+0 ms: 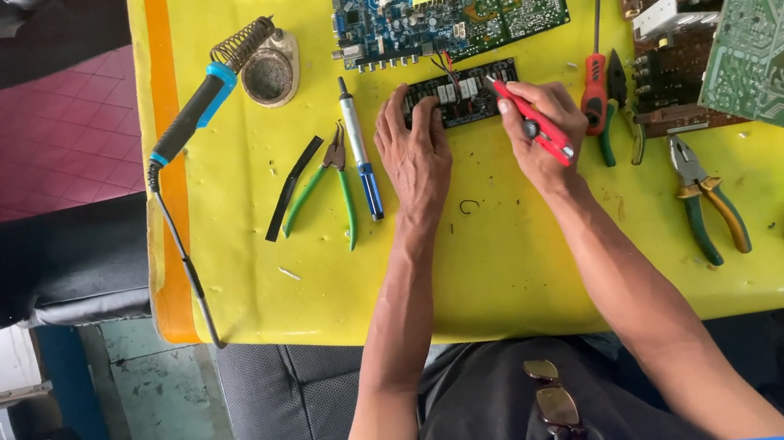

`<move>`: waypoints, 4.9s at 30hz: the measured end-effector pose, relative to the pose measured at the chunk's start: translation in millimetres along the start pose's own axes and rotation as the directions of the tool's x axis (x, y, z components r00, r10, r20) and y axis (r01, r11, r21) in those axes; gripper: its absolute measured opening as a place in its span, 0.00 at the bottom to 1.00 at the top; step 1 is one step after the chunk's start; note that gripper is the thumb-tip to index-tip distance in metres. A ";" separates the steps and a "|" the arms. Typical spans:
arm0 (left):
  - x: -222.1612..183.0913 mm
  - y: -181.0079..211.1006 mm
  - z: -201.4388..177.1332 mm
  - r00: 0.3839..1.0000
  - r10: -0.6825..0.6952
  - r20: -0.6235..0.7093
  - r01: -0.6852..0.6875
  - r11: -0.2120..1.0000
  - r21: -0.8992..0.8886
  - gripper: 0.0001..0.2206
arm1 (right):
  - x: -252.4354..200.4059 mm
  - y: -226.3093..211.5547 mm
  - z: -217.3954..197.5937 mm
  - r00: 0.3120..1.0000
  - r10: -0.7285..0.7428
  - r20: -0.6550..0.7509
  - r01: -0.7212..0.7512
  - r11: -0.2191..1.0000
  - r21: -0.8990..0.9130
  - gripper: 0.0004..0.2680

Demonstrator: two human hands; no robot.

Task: A person uses a screwdriver and a probe tool to inspect and repair components on several circuit boards laid out on a workbench.

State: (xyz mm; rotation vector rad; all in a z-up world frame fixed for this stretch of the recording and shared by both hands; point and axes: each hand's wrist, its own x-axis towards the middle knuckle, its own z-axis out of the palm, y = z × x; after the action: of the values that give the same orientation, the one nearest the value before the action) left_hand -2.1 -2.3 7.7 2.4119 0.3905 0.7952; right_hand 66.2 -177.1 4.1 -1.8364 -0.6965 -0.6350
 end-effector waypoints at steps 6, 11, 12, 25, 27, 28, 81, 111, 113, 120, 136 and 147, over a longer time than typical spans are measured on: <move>-1.4 -2.8 5.1 1.000 -0.020 -0.006 0.020 1.000 -0.004 0.12 | 9.0 -11.2 -4.9 0.999 -0.006 -0.036 0.006 1.000 0.011 0.05; -0.8 -0.8 1.1 0.998 -0.062 -0.022 0.064 0.994 0.093 0.15 | 11.8 -14.7 -6.4 1.000 0.009 -0.016 -0.009 1.000 0.021 0.05; -0.8 -0.3 1.5 0.998 -0.058 -0.016 0.059 0.993 0.106 0.15 | 10.2 -12.0 -6.3 1.000 0.007 -0.023 -0.007 1.000 0.016 0.05; 1.0 -0.7 0.4 0.999 -0.052 0.010 0.050 0.993 0.106 0.18 | 12.4 -14.2 -6.1 0.998 0.033 -0.050 -0.035 0.999 -0.038 0.06; 0.6 1.0 1.3 0.999 -0.052 0.013 0.050 0.991 0.122 0.18 | 13.2 -15.6 -8.9 0.998 0.046 -0.053 -0.049 0.997 -0.062 0.06; 0.9 0.8 0.9 0.999 -0.047 0.017 0.045 0.992 0.119 0.18 | 12.0 -14.7 -8.0 0.997 0.048 -0.058 -0.051 0.996 -0.067 0.06; -1.0 1.8 -1.8 0.997 0.060 0.050 -0.058 0.998 -0.029 0.09 | 0.2 -12.7 -4.3 1.000 0.022 0.016 -0.022 0.999 0.030 0.04; -1.8 1.3 -1.2 0.992 0.119 0.043 -0.119 0.993 -0.015 0.07 | 11.4 -46.6 -16.0 0.994 -0.036 0.099 0.038 0.999 -0.024 0.03; -1.3 3.5 -4.9 0.991 0.119 0.063 -0.117 0.993 -0.032 0.08 | 11.1 -49.2 -16.7 0.995 -0.044 0.085 0.048 0.998 -0.047 0.03; 0.6 10.3 -11.2 0.989 0.111 0.097 -0.105 0.992 -0.068 0.09 | 6.9 -45.6 -20.2 0.995 -0.011 0.095 0.021 0.995 -0.099 0.04; -0.6 8.3 -8.4 0.990 0.111 0.082 -0.105 0.992 -0.074 0.11 | 8.0 -48.2 -22.9 0.997 -0.016 0.075 0.024 0.994 -0.109 0.05; -0.2 11.8 -10.4 0.995 0.081 0.066 -0.077 0.995 -0.055 0.11 | -5.0 -29.7 -19.1 0.996 0.092 -0.006 -0.092 0.995 0.041 0.03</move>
State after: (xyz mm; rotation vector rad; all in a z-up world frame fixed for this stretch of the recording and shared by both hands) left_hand -7.6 -7.5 21.6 2.4109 0.2459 0.7461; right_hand 39.6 -186.7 25.7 -1.8167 -0.6114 -0.5635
